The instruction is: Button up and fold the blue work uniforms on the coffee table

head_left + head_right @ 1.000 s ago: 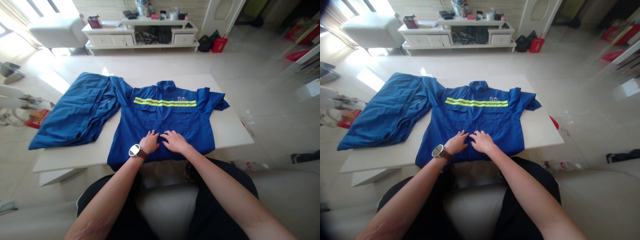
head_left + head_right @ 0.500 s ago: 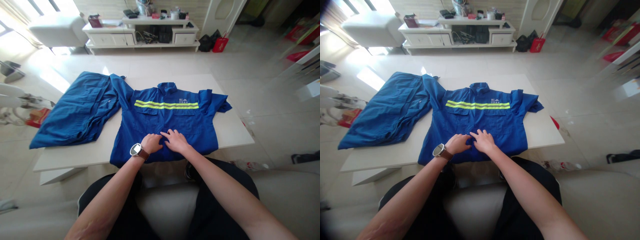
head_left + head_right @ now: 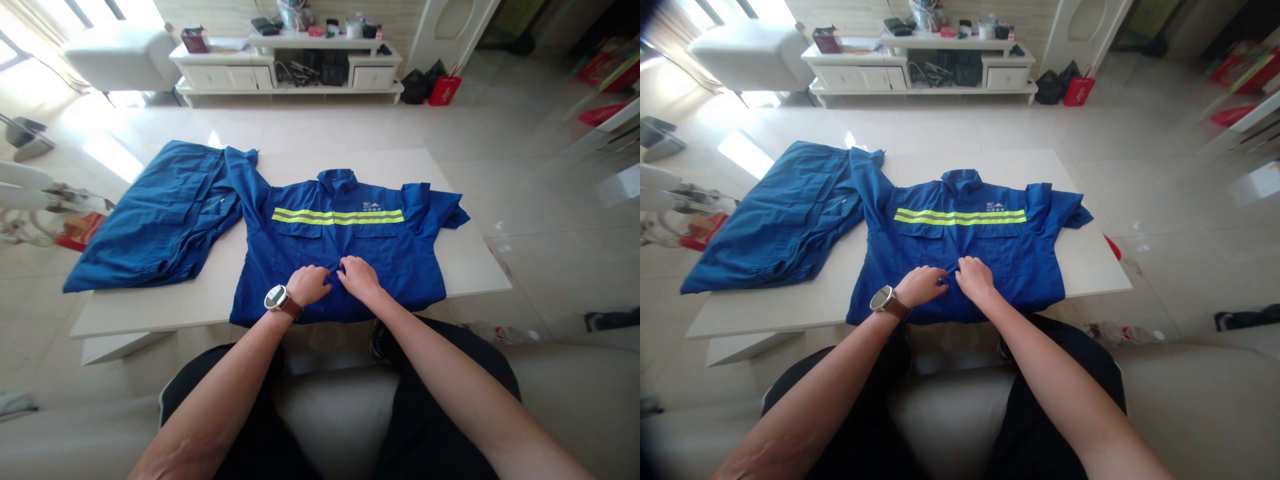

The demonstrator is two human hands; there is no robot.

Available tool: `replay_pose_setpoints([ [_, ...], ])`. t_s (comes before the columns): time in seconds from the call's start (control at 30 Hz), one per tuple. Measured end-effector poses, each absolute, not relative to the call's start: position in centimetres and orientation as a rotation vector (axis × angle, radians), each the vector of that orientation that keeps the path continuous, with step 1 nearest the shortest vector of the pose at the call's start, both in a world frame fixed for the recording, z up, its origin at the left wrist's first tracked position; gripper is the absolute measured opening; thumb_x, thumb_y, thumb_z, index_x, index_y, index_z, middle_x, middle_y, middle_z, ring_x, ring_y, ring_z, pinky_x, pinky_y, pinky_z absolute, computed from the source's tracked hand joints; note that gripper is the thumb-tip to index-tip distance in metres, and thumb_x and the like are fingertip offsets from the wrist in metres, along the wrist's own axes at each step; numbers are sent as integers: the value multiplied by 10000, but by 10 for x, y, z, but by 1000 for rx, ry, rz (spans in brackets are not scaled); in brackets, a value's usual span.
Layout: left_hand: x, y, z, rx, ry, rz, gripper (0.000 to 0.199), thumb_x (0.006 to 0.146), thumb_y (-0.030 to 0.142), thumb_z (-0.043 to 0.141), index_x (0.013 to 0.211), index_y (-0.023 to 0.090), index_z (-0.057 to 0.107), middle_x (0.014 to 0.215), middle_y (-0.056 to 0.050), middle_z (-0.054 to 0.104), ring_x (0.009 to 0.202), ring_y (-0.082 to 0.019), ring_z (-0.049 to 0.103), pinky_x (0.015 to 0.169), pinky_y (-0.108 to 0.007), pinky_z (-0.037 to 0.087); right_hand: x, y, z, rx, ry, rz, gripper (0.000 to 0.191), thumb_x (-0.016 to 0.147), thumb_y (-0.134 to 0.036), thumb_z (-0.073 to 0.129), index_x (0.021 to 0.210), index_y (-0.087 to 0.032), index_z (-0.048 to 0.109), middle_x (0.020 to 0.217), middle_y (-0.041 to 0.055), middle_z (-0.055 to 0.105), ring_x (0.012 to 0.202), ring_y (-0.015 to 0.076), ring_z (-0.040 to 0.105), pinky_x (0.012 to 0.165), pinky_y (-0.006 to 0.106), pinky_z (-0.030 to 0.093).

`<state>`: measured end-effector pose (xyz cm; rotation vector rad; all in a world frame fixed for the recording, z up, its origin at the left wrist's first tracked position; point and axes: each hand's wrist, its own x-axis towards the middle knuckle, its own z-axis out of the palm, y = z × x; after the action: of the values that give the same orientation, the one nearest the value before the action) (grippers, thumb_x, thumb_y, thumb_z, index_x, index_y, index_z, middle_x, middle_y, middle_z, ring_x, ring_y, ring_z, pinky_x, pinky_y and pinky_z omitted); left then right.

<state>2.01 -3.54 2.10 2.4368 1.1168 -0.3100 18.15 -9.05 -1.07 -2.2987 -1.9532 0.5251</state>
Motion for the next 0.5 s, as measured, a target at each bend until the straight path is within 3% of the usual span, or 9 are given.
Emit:
replay_pose_setpoints([
  [0.17,27,-32,24,2374,1161,-301,357,897,388,627,1210,270,752,1110,-111,776,1075,-320,723,892,-374,545,190,-84,-18,-2275,-1720,658,161,907,-150,580,949,-224,717,1011,57,756,992,205,684,876,284,475],
  [0.33,35,-28,28,2232,1266,-130,316,890,360,636,1172,274,751,1083,-67,786,1058,-281,720,877,-337,531,193,-76,-22,-2193,-1309,745,307,765,-124,655,1053,-223,686,889,-4,740,858,178,685,782,258,483],
  [0.5,39,-24,29,2124,1329,151,231,872,331,677,1082,251,731,1072,-46,774,1011,-235,708,835,-297,507,193,-63,-24,-2009,-1040,952,303,787,-80,580,1046,-147,721,1021,73,774,935,167,713,849,252,525],
])
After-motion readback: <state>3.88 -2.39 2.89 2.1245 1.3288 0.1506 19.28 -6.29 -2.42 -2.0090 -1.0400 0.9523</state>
